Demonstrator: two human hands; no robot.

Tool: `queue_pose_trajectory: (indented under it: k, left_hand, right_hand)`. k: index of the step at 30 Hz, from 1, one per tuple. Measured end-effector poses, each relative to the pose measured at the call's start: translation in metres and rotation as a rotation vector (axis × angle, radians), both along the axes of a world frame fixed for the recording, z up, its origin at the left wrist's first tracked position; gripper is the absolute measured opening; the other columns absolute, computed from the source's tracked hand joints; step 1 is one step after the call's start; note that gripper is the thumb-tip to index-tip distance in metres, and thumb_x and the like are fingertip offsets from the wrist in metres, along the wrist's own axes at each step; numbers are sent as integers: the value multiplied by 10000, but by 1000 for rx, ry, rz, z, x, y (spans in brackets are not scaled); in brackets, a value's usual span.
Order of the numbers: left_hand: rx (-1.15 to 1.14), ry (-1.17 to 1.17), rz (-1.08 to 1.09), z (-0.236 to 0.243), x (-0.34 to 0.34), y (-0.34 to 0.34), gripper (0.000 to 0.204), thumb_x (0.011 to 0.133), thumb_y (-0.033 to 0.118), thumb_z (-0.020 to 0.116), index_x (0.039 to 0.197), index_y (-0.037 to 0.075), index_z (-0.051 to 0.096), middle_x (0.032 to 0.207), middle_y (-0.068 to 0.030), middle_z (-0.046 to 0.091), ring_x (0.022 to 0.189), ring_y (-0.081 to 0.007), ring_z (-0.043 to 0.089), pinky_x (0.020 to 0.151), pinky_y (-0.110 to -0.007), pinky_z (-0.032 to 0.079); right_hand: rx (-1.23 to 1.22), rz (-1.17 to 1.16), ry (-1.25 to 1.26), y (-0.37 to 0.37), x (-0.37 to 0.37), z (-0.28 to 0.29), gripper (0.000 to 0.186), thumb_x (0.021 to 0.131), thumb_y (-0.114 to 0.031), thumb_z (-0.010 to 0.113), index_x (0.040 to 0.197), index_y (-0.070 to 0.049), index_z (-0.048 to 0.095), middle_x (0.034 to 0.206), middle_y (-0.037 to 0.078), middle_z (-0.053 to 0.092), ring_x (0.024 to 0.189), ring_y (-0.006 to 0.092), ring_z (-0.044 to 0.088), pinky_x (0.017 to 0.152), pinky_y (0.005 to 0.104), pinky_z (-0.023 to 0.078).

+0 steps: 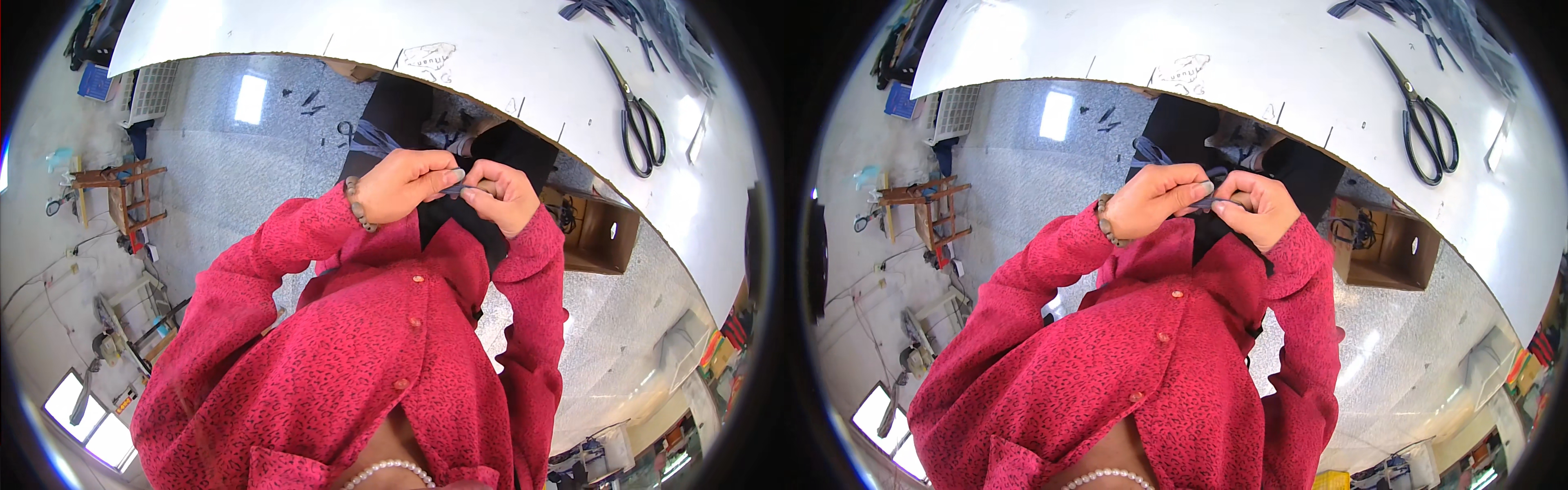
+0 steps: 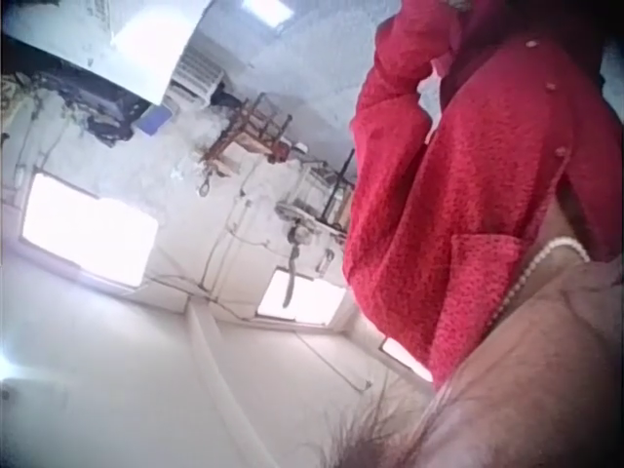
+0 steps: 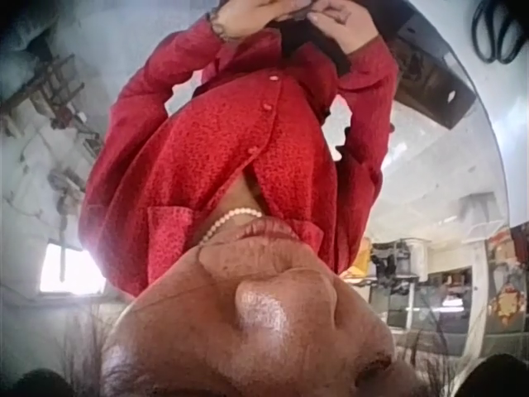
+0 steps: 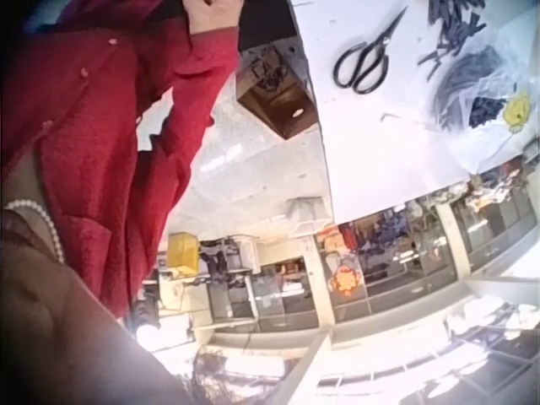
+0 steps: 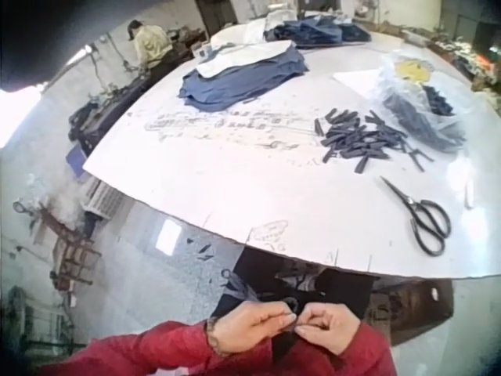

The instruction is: Cutting long blue fabric straps into smaller segments using scissors on a work table.

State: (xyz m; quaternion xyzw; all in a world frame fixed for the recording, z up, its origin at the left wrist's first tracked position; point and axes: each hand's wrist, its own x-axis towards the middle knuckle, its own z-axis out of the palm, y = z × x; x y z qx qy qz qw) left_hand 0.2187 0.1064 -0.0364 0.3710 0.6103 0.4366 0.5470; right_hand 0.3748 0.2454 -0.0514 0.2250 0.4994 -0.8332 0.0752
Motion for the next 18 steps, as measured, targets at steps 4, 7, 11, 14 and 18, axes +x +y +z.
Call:
queue_pose_trajectory:
  k: [4,7,11,14,18]
  left_hand:
    - [-72,-227,37,3,1,6,204,980,162,499,855,4,534,684,23,473,646,-37,416,576,-214,374]
    - [-70,-305,80,7,3,13,193,986,154,484,871,6,528,722,26,483,664,-32,419,608,-200,386]
    - [-21,-270,128,1,7,18,172,994,175,460,885,58,521,693,66,405,606,-6,331,529,-162,280]
    - [-19,-277,128,10,5,20,185,994,165,464,850,54,501,685,63,386,608,-14,342,589,-175,348]
    - [-92,-301,148,6,3,17,204,994,149,468,814,54,483,680,66,368,610,-11,347,666,-173,425]
  right_hand:
    - [-144,-3,68,11,3,0,34,855,-45,582,852,-31,551,693,-26,516,579,23,426,523,187,310]
    - [92,-62,3,17,7,7,46,847,-46,578,886,-25,564,744,15,565,647,67,521,581,210,401]
    - [917,-387,115,33,19,19,115,836,-9,591,949,-30,587,938,60,645,863,141,624,787,272,485]
    - [1243,-596,-55,69,41,39,110,819,-2,588,924,-26,571,1017,86,651,925,215,622,825,305,481]
    - [1853,-552,-280,124,75,31,166,826,-8,559,987,-37,534,1194,104,592,1040,284,585,861,358,483]
